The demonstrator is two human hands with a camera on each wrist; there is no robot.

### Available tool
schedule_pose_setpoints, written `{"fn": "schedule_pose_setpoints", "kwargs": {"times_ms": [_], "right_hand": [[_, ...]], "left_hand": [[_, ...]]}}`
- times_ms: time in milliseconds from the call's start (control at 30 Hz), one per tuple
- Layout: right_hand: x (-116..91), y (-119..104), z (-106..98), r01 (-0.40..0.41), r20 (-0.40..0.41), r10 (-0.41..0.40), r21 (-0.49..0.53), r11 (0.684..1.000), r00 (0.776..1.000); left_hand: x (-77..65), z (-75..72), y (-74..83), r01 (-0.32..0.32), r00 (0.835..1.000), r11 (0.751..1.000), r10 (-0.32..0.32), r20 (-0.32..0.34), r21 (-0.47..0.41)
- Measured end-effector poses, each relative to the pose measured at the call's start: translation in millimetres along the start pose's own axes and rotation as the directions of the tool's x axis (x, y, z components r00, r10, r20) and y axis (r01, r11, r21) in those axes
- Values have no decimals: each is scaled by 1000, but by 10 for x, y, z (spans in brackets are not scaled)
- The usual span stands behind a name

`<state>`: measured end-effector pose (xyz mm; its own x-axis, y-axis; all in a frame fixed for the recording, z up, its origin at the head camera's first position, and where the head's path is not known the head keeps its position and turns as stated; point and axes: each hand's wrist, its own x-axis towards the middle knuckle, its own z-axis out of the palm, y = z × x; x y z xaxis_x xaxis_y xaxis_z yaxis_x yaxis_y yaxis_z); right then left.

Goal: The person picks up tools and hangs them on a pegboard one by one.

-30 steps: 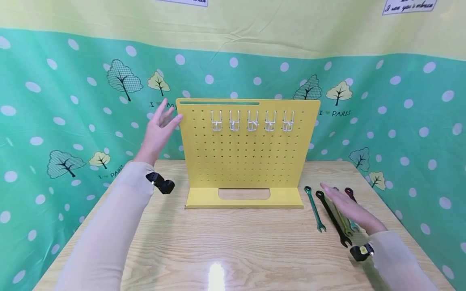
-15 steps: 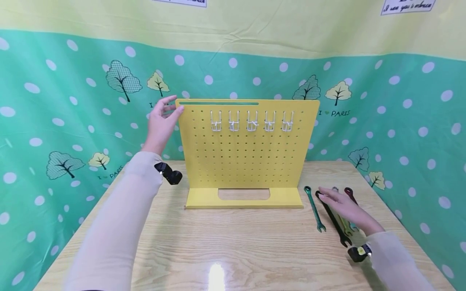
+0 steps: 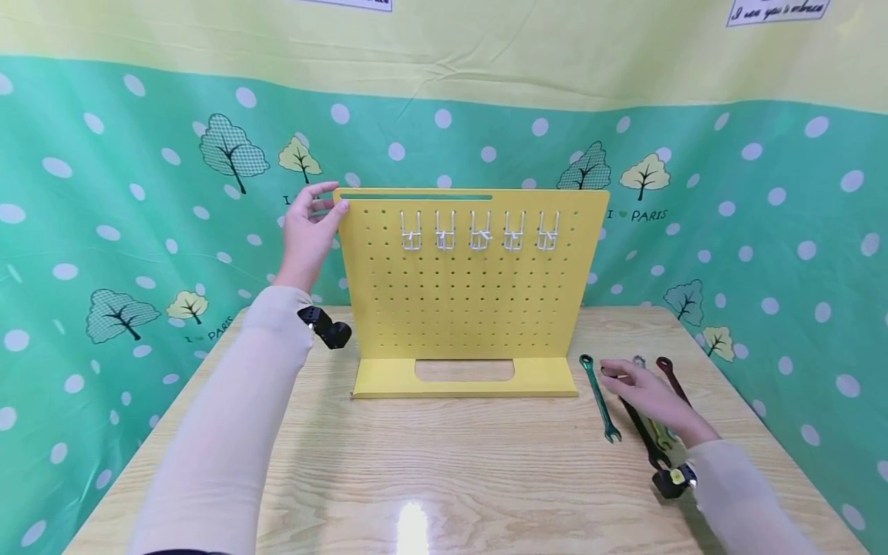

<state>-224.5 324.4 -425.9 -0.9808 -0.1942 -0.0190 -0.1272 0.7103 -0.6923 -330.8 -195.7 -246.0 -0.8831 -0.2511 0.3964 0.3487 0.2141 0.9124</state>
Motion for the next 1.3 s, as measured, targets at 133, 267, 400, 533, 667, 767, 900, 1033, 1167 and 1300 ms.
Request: {"fn": "schedule_pose_setpoints", "kwargs": {"times_ms": [133,267,400,533,667,767,900,1033,1167,1300], "right_hand": [[48,33,38,-9,-13,9,3,1000,1000],[116,87,80,-16,4,16,73,997,1000],[171,118,125,-79,17,78,125,989,997],[197,137,158,-123,3,123,112,986,992],[222,157,169,-129,-16,130,76,989,991],[244,173,175,-140,-22,141,44,989,990],[271,188,183,-167,-19,167,7,986,986],[285,181,183,-198,-18,198,-1,980,980],[303,146,177,-237,-15,237,-10,971,971],[332,123,164,-272,-8,272,-41,962,962]], "left_hand": [[-1,9,-5,10,1000,1000,-10,-8,-8],[-4,17,-8,14,1000,1000,-15,-10,-17],[-7,31,-4,13,1000,1000,-14,-11,-17],[-7,45,5,18,1000,1000,-18,-11,-14],[-9,53,14,18,1000,1000,-18,-16,-11],[-5,55,17,17,1000,1000,-17,-20,-16],[-7,47,16,15,1000,1000,-15,-24,-17],[-18,42,16,15,1000,1000,-15,-24,-9],[-16,44,15,9,1000,1000,-9,-19,3],[-10,38,3,4,1000,1000,-4,-18,6]]}}
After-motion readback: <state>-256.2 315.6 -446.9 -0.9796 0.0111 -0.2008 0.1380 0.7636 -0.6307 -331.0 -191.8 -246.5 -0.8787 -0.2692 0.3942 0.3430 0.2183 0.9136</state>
